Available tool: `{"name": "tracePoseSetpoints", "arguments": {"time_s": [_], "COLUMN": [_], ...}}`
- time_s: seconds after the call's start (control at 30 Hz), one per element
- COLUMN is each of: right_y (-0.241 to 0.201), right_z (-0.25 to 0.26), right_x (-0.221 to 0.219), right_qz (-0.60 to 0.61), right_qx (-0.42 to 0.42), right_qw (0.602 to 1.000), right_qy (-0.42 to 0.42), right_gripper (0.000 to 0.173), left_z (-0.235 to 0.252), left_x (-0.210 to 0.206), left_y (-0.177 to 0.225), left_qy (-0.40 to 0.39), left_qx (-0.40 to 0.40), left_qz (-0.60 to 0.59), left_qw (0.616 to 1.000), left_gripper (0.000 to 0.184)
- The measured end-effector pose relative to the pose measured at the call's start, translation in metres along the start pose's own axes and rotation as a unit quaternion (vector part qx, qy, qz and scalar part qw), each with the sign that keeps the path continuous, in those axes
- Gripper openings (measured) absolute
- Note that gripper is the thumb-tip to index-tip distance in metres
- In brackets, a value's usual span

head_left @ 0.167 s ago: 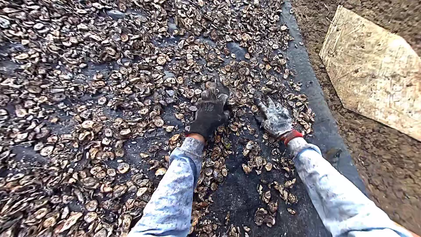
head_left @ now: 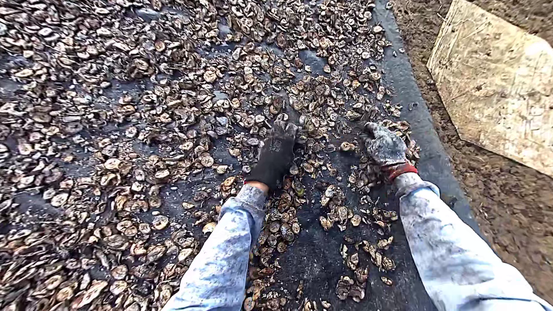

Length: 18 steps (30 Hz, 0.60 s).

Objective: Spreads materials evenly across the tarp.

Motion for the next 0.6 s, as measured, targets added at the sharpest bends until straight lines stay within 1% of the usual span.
{"name": "tracePoseSetpoints", "arguments": {"time_s": [0.03, 0.1, 0.13, 0.17, 0.23, 0.27, 0.3, 0.37, 0.43, 0.47, 0.53, 0.6], "right_y": [-0.012, -0.044, -0.063, -0.083, -0.122, -0.136, -0.145, -0.146, -0.130, -0.118, -0.100, -0.098], "right_z": [0.012, 0.041, 0.054, 0.068, 0.097, 0.108, 0.114, 0.109, 0.095, 0.088, 0.079, 0.078], "right_x": [0.012, 0.028, 0.032, 0.032, 0.019, 0.008, -0.005, -0.022, -0.021, -0.017, -0.001, 0.024], "right_qz": [0.004, -0.006, -0.006, -0.009, -0.054, -0.065, -0.079, -0.093, -0.091, -0.074, -0.037, 0.040], "right_qx": [-0.004, 0.048, 0.076, 0.099, 0.126, 0.138, 0.151, 0.177, 0.195, 0.191, 0.146, 0.076], "right_qw": [1.000, 0.999, 0.997, 0.995, 0.990, 0.988, 0.985, 0.978, 0.975, 0.977, 0.986, 0.994], "right_qy": [-0.013, -0.002, 0.010, 0.015, -0.010, -0.025, -0.041, -0.066, -0.052, -0.061, -0.078, -0.066], "right_gripper": [0.041, 0.043, 0.046, 0.056, 0.092, 0.100, 0.100, 0.081, 0.059, 0.053, 0.043, 0.041], "left_z": [0.001, 0.010, 0.017, 0.021, 0.027, 0.030, 0.034, 0.034, 0.027, 0.025, 0.021, 0.020], "left_x": [0.006, 0.024, 0.031, 0.037, 0.043, 0.045, 0.047, 0.051, 0.057, 0.059, 0.062, 0.061], "left_y": [0.000, 0.003, 0.004, 0.006, 0.006, 0.004, 0.002, -0.002, -0.005, -0.006, -0.008, -0.010], "left_qy": [0.025, 0.070, 0.093, 0.108, 0.119, 0.132, 0.147, 0.179, 0.212, 0.206, 0.174, 0.182], "left_qx": [0.005, 0.018, 0.020, 0.022, 0.028, 0.022, 0.013, -0.008, -0.008, 0.001, 0.020, 0.011], "left_qz": [-0.033, -0.073, -0.070, -0.064, -0.060, -0.060, -0.060, -0.082, -0.099, -0.101, -0.090, -0.091], "left_qw": [0.999, 0.995, 0.993, 0.992, 0.991, 0.989, 0.987, 0.980, 0.972, 0.973, 0.980, 0.979], "left_gripper": [0.050, 0.052, 0.050, 0.049, 0.049, 0.047, 0.046, 0.044, 0.043, 0.045, 0.049, 0.042]}}
Point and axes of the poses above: each hand's wrist, its own z-axis towards the middle knuckle, its own x-axis out of the back of the hand, y = z × x, the point moved 3 cm from there along z, towards the middle knuckle, and after that the axes turned 7 degrees about -x, right-handed, at the moved point
